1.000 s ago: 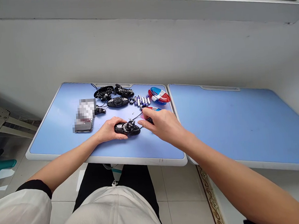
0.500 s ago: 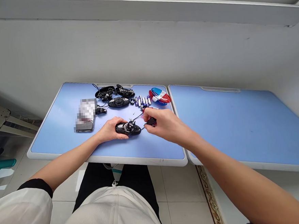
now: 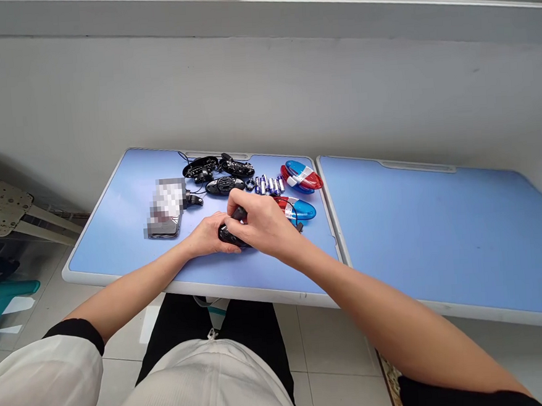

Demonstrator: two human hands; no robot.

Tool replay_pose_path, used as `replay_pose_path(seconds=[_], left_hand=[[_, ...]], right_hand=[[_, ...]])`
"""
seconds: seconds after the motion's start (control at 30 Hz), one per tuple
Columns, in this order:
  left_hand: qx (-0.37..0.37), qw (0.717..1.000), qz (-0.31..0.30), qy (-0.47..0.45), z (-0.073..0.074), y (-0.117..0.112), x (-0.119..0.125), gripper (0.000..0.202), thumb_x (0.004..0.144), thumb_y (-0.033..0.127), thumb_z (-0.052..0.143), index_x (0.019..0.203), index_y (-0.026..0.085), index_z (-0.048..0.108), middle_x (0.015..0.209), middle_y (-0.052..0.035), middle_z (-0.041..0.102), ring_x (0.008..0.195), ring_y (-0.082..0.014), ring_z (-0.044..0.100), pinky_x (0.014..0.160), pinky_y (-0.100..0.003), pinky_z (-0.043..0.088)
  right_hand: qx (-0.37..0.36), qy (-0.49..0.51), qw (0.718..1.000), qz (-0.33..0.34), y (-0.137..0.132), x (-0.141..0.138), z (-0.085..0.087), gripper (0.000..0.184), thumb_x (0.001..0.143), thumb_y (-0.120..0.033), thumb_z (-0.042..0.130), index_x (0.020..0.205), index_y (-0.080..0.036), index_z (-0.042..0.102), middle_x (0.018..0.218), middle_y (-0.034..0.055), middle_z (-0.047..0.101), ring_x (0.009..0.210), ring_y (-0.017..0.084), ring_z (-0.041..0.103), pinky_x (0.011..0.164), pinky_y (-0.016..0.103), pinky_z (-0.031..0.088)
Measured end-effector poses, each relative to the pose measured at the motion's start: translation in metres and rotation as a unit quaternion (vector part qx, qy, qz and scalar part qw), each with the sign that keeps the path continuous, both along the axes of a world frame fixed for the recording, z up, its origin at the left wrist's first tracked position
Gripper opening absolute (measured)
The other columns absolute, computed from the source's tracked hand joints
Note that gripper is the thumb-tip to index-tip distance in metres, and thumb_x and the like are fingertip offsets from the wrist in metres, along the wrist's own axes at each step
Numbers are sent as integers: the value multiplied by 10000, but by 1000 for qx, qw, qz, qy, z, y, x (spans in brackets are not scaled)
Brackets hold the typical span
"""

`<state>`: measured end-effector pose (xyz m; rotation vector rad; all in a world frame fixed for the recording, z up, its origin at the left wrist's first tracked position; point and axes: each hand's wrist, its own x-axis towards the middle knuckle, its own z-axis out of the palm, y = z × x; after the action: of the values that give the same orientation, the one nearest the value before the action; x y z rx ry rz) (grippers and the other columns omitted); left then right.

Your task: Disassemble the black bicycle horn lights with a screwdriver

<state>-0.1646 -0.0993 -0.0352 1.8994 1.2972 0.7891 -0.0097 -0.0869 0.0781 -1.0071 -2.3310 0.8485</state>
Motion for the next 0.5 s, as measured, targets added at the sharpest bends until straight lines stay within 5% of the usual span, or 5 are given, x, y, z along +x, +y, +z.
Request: replay_pose_path(seconds=[0.33,0.5], left_hand=[[5,1000,-11,-12,-4,0,0,486,555,335,812,980,184,632,980,-31,633,949,-239,578,824,-364,477],[15,999,-24,-27,-3,1,0,414,557,287,810,920,176,644,950,-27,632,965,-239,572,849,-368,477]], right_hand=[[-16,-40,999,13,5,-7,-2,113,695,-114,499,676,-204,433,584,-47,489,534,90,420,518,224,302],[15,-142,988,57,9,-9,5,88,742,-145,468,763,-209,412,683,-2,542,632,132,459,551,240,288]])
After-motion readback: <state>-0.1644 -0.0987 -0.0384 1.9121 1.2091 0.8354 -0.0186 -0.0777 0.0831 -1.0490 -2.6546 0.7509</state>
